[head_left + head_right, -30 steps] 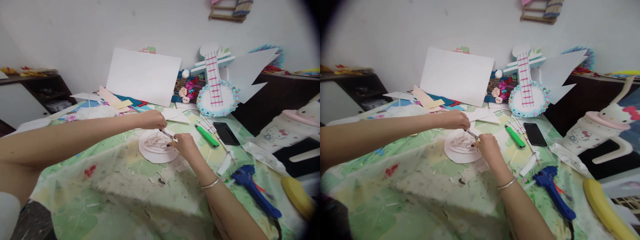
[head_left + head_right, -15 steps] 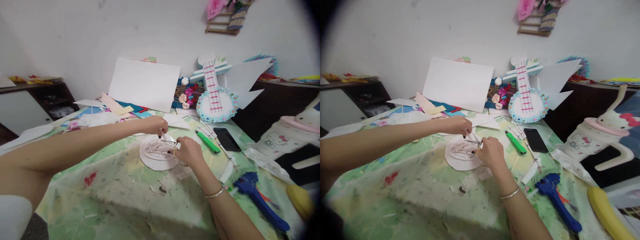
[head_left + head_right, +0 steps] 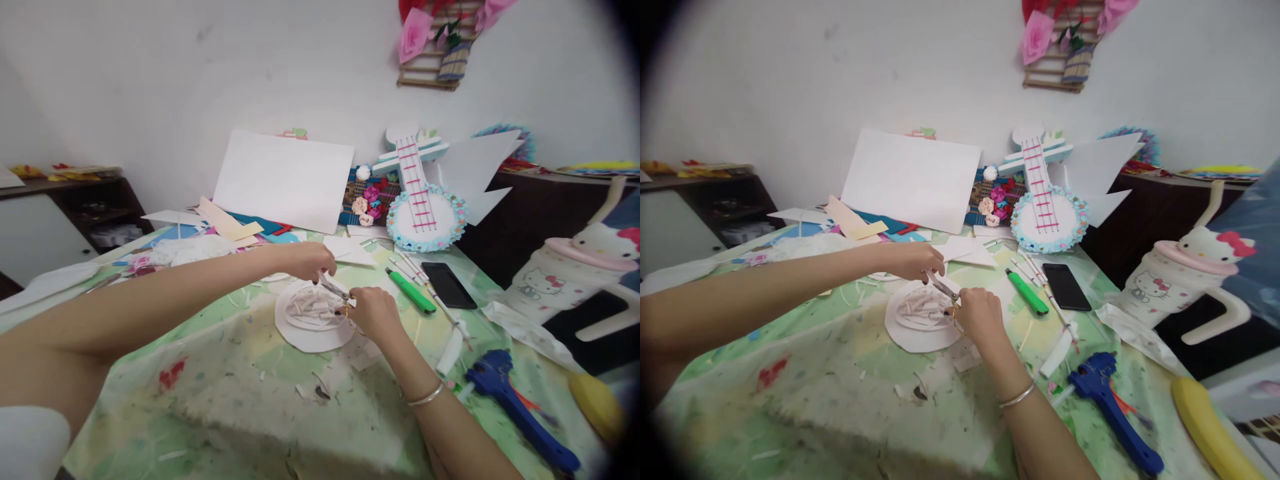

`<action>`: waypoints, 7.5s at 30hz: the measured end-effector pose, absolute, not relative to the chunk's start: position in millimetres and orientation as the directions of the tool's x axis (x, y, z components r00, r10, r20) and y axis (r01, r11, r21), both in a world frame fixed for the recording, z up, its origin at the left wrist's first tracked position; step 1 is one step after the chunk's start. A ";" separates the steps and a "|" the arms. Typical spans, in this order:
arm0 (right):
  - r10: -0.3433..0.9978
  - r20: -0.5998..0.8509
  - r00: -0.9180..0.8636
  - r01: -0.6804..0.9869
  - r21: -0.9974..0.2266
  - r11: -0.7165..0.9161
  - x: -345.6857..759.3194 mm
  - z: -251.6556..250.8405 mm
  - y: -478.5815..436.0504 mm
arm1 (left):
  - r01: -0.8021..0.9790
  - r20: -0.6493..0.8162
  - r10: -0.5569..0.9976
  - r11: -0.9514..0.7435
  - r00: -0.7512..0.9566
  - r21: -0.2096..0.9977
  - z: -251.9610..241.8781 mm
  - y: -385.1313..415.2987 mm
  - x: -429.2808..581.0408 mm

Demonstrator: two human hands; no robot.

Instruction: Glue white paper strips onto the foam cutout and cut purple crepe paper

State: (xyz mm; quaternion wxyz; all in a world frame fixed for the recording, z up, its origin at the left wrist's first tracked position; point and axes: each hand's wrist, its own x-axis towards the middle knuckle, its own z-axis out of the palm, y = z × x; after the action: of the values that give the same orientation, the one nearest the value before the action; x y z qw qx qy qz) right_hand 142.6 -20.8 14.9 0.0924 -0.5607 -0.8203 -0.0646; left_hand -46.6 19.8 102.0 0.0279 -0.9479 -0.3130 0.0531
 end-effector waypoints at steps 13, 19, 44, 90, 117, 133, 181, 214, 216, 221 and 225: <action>0.895 0.285 -0.344 0.927 -0.044 0.371 144.1 16.0 -25.7 | 0.568 0.056 0.572 -0.820 0.818 0.072 96.5 31.8 -45.7; 0.905 0.216 -0.367 0.920 -0.059 0.387 142.3 15.0 -22.1 | 0.622 0.021 0.630 -0.771 0.776 0.133 98.0 33.3 -36.8; 0.940 0.189 -0.284 0.951 -0.066 0.301 152.0 20.6 -17.5 | 0.695 0.053 0.702 -0.711 0.710 0.107 89.6 47.6 -76.1; 0.891 0.300 -0.341 0.932 -0.014 0.361 138.7 15.0 -29.0 | 0.549 0.143 0.623 -0.758 0.769 0.351 71.1 34.7 -44.0; 0.957 0.141 -0.255 0.959 -0.091 0.269 142.4 13.4 -17.6 | 0.519 0.238 0.942 -0.330 0.237 0.788 27.8 35.3 -75.0; 0.978 0.205 0.040 0.991 -0.130 -0.014 174.5 3.5 9.9 | 0.564 0.381 0.925 -0.317 0.004 0.763 -22.7 12.0 -81.8; 0.970 0.176 -0.166 0.949 -0.240 0.206 160.3 -20.8 22.9 | 0.614 0.422 0.851 -0.521 0.314 0.593 -30.5 23.6 -112.0; 0.852 0.118 -0.510 0.675 -0.560 0.481 94.2 1.1 59.8 | 0.683 0.525 0.805 -0.548 0.276 0.483 -35.8 34.3 -120.9; 0.843 0.114 -0.525 0.687 -0.528 0.500 96.1 3.2 60.3 | 0.709 0.534 0.812 -0.520 0.236 0.476 -35.7 34.8 -122.8; 0.812 0.103 -0.574 0.696 -0.461 0.551 101.9 7.1 59.1 | 0.773 0.517 0.832 -0.460 0.204 0.437 -38.2 37.5 -126.8; 0.777 0.085 -0.624 0.690 -0.406 0.599 101.7 7.8 56.0 | 0.793 0.497 0.841 -0.445 0.211 0.416 -40.3 38.3 -126.5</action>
State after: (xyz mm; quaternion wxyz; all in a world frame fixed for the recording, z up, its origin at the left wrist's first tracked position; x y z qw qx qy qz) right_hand 101.7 56.0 7.8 0.1274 -0.4146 -0.8849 0.1697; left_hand -126.5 38.3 -40.3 -0.0353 -0.7774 -0.5256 -0.3438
